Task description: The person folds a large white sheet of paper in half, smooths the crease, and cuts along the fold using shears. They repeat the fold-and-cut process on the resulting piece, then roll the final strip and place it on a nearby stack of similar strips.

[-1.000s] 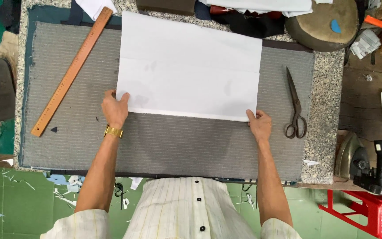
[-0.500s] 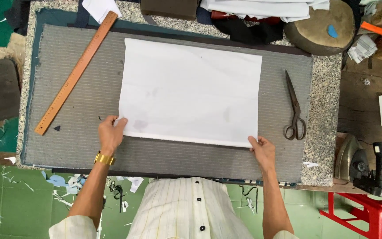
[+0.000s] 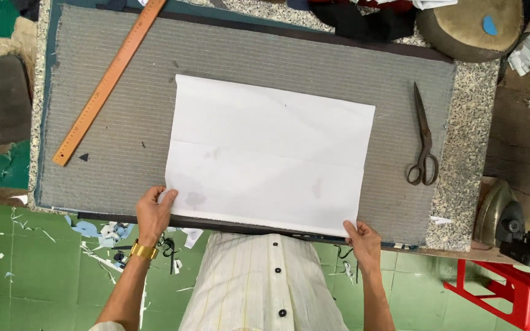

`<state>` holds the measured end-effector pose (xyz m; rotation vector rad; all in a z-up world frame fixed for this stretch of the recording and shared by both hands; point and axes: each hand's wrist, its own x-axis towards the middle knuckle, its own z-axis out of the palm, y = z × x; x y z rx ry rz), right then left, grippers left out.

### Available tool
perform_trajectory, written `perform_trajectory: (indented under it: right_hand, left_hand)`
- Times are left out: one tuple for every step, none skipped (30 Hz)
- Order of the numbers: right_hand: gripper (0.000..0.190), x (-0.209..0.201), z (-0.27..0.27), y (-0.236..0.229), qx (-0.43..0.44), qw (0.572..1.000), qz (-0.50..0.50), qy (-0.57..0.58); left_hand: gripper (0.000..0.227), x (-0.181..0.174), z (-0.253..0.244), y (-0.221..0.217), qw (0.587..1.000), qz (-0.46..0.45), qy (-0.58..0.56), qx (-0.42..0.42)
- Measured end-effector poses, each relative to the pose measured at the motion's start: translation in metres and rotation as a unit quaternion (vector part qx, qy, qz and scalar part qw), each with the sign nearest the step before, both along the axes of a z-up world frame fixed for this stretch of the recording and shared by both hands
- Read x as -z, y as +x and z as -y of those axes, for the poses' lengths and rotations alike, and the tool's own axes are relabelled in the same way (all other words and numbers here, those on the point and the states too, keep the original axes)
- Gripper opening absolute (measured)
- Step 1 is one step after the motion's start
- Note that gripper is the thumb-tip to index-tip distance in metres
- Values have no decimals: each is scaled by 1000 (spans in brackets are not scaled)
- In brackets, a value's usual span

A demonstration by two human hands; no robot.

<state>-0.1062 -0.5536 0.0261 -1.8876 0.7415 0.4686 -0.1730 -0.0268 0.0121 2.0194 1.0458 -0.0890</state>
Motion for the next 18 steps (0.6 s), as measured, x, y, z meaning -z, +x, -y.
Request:
perform_trajectory:
  right_hand:
    - [30, 0, 1, -1, -21, 998, 22, -46]
    - [36, 0, 2, -2, -43, 994, 44, -93]
    - [36, -4, 0, 5, -44, 994, 43, -92]
    - [35, -8, -1, 12, -69, 976, 121, -169]
    - [34, -12, -1, 20, -95, 945, 197, -244]
    - [34, -4, 4, 33, -91, 945, 197, -244]
    - [31, 4, 9, 46, -123, 915, 272, -273]
    - [29, 12, 14, 59, -153, 877, 343, -300]
    - [29, 2, -4, 75, -149, 877, 343, -301]
    - [30, -8, -19, 93, -188, 860, 380, -286]
    - [33, -18, -35, 110, -225, 839, 415, -270]
    - [33, -19, -54, 123, -224, 838, 417, -271]
    - [37, -19, -73, 136, -255, 824, 433, -263]
    - [40, -18, -92, 148, -287, 809, 446, -254]
    - [40, -18, -111, 155, -287, 808, 447, -254]
    - [42, -18, -130, 162, -318, 802, 445, -240]
    - [43, -17, -149, 170, -349, 795, 442, -225]
    - [43, -14, -163, 174, -349, 795, 441, -226]
  left_hand:
    - [33, -1, 1, 2, 1000, -3, 15, 11]
    - [35, -2, 2, 3, 999, -7, 29, 22]
    - [35, -10, 3, 4, 999, -7, 30, 21]
    - [37, -17, 5, 8, 993, -34, 97, 58]
    - [40, -24, 7, 12, 980, -61, 164, 94]
    - [40, -23, 4, 21, 980, -60, 165, 97]
    - [34, -22, 2, 30, 937, 15, 312, 158]
    - [29, -21, -2, 38, 863, 90, 449, 212]
    - [29, -20, -2, 54, 862, 92, 450, 214]
    - [29, -18, 0, 70, 852, 124, 449, 241]
    - [31, -17, 2, 86, 839, 155, 447, 268]
    - [31, -14, 12, 105, 839, 158, 448, 267]
    - [33, -11, 22, 126, 832, 192, 432, 291]
    - [36, -9, 32, 144, 824, 223, 415, 316]
    - [36, -9, 46, 159, 824, 224, 415, 315]
    - [37, -9, 59, 176, 821, 257, 379, 340]
    - [38, -9, 73, 193, 816, 289, 342, 365]
    - [38, -9, 82, 202, 817, 289, 342, 365]
